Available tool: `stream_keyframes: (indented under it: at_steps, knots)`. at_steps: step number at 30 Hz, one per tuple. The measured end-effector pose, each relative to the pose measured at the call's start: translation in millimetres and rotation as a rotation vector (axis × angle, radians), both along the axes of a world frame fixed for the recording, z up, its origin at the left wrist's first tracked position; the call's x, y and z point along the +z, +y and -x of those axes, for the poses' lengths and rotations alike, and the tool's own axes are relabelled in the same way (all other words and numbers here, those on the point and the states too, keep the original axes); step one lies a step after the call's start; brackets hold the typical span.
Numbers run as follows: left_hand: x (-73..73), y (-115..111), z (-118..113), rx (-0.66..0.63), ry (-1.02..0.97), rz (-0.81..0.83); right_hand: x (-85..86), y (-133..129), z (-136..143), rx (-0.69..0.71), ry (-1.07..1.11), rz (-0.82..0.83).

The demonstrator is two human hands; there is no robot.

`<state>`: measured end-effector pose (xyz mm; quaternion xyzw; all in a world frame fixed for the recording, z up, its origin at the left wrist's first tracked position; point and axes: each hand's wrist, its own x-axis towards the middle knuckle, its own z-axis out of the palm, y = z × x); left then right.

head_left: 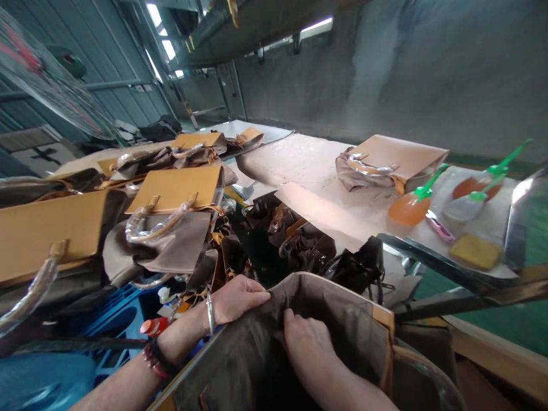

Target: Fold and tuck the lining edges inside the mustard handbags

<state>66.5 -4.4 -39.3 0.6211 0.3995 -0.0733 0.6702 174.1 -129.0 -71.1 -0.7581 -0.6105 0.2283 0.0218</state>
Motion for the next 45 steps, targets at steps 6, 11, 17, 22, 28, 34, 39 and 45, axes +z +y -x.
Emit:
stream_keyframes:
  at_steps: [6, 11, 17, 22, 28, 34, 39, 45]
  knots:
    - [-4.6, 2, -1, -0.001, 0.035, 0.012, -11.6, 4, 2, -0.02, 0.091, 0.006]
    - [-7.3, 6, 2, -0.003, 0.058, -0.009, -14.7, -4, -1, 0.027, 0.134, -0.037]
    - [-13.3, 6, 4, -0.01, 0.09, -0.009, -17.7, -5, 3, 0.073, 0.16, -0.04]
    - [-16.8, 7, 6, -0.014, 0.105, -0.027, -16.3, -7, 2, 0.136, 0.179, -0.047]
    - [-21.2, 9, 8, -0.022, 0.117, -0.061, -16.5, -10, -1, 0.175, 0.189, -0.062]
    - [-24.1, 9, 9, -0.044, 0.106, -0.06, -18.5, -11, -1, 0.195, 0.191, -0.083]
    - [-22.4, 8, 8, -0.058, 0.096, -0.075, -23.1, -10, 1, 0.206, 0.187, -0.091]
    - [-11.6, 2, 3, -0.055, 0.073, -0.035, -26.2, -7, 4, 0.172, 0.184, -0.072]
